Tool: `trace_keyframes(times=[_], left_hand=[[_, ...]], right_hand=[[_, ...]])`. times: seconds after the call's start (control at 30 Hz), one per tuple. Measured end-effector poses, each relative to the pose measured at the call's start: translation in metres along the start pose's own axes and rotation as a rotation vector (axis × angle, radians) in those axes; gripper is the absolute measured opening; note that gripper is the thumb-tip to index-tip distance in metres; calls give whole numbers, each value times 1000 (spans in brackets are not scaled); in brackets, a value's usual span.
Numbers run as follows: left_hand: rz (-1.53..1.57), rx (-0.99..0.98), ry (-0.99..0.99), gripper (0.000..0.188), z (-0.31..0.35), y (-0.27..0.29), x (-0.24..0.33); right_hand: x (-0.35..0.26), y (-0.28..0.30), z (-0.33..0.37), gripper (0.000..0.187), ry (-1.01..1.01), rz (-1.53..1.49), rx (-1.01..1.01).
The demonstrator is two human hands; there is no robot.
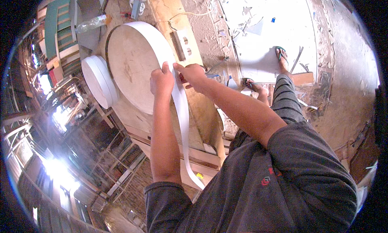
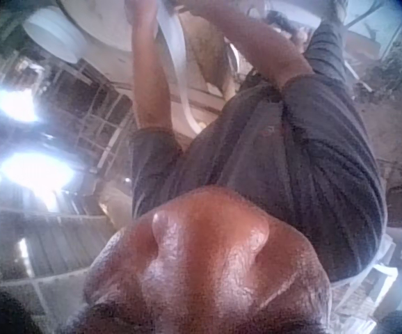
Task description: The person measures and cuts a white strip to fit a circular wooden frame, then hammers nails along the edge to secure the strip in place. The person uses a metal square, utility knife, hammer, and nails during the process.
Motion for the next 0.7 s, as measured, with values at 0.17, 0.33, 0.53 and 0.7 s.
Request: trace_keyframes(times=[0.17,0.33,0.53,0.7], left_hand=[[-42,1,-11,66,6,7,6],[-20,-47,14,66,4,7,4],[-11,-26,36,67,6,6,5],[-12,-39,27,69,1,1,-1]], right_hand=[[-5,2,8,66,24,11,124],[3,-3,-12,62,136,15,24],[3,3,-17,62,82,97,40],[10,5,-26,61,84,11,7]])
Point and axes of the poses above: each hand's wrist, its own z-axis away from the middle knuckle, its own y-axis out of the back of the hand, x = y × z, the point moved 3 cm from there along -z, towards the middle knuckle, and after that the axes turned 11 degrees about -z, right-handed, at the moved point
